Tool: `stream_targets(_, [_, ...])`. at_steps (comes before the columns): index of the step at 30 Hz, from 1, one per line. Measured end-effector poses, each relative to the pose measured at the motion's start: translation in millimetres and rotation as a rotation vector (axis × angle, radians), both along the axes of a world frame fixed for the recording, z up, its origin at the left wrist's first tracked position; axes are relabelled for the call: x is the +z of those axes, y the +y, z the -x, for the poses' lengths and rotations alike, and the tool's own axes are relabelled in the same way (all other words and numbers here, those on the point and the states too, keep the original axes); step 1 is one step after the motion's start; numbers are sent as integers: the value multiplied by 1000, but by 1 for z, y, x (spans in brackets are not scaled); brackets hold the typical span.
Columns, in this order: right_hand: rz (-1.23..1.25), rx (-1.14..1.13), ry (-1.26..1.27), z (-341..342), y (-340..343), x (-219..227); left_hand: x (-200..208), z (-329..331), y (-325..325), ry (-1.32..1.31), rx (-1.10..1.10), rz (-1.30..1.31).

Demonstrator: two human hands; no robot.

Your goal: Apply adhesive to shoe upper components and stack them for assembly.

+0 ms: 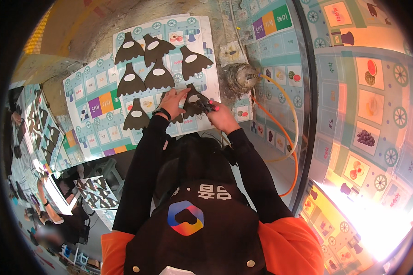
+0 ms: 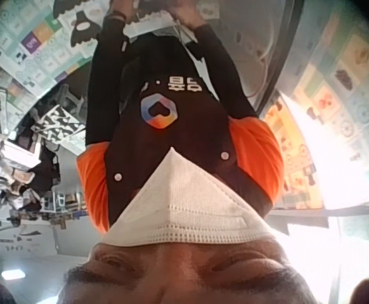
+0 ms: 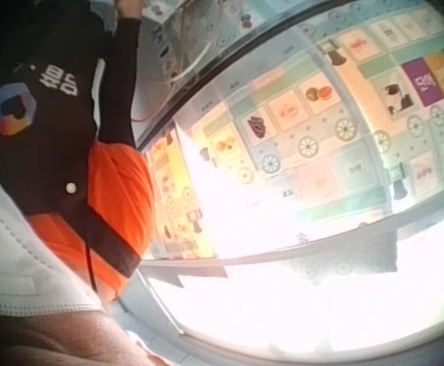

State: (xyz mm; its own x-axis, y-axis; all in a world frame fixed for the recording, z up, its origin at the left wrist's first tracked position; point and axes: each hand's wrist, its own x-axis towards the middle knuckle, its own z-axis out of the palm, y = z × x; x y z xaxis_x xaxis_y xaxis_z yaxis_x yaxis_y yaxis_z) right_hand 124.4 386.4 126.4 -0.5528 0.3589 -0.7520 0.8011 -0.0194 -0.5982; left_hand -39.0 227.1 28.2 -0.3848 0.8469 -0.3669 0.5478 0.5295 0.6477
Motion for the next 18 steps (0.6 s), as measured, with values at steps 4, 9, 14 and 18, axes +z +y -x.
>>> stream_targets(4, [-37,-43,49,-4,3,-2,-1,-2,-3,-8,4,16])
stream_targets(9, [-105,-84,148,-13,7,-32,-1,-4,2,3,-1,18])
stream_targets(14, [-197,-35,85,-31,7,-44,-4,-3,-3,8,6,1])
stream_targets(18, [-82,-37,106,-22,0,-29,-3,-2,-1,11,4,3])
